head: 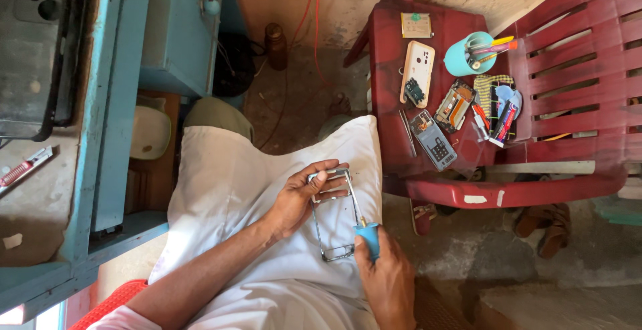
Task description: The person uses a blue-handled screwdriver to manipulate a small metal frame held in their left hand. They repeatedly insert the screwdriver into the frame's joints and turn it, likely tightening or loosening screws. The task is performed while seated with the object resting on their lap.
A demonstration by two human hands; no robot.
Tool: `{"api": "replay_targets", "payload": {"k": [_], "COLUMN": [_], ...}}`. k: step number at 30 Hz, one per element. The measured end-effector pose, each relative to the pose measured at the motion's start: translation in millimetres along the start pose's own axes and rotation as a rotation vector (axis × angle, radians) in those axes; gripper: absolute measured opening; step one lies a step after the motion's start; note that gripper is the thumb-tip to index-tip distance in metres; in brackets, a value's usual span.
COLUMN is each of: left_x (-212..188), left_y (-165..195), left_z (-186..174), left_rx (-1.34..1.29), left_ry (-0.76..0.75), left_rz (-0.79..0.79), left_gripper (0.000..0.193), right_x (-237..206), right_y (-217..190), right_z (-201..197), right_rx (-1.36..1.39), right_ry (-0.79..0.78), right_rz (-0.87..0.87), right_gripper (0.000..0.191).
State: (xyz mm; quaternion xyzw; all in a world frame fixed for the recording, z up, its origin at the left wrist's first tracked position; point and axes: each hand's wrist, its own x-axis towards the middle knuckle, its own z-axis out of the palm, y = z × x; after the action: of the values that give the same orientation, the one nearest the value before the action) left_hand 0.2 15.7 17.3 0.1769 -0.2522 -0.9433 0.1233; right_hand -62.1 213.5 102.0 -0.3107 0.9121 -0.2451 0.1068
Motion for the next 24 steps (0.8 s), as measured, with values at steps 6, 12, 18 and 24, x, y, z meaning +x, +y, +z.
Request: {"api": "replay_targets", "payload": {"k": [6,12,18,24], "left_x": [-1.3,-4.9,-4.5,-4.2], "left_y": [-2.8,-1.7,-1.8,-3.2], "left_z": [1.4,2.2,1.6,-0.5], "left_rx": [0.071,0.075,0.062,0.089], "left_ry": [-0.058,-0.117,-0.144,-0.106], "left_rz": [0.072,0.082,0.096,0.104], "left_gripper": [0.049,0.053,0.055,0.060], "right_x": [0.5,-1.2,-2.6,-6.5], "right_y": [-6.2,-8.3,-7.2,-6.3], "right_z": [3.0,3.2,3.5,6.6], "right_rx": [-0.083,-0.107,-0.132,-0.119], "right_ry": [-0.093,-0.063,-0.045,-0.056], "right_rz": [0.084,0.047,0.020,0.035], "right_gripper": [0.038,0.046,0.050,0.048]}}
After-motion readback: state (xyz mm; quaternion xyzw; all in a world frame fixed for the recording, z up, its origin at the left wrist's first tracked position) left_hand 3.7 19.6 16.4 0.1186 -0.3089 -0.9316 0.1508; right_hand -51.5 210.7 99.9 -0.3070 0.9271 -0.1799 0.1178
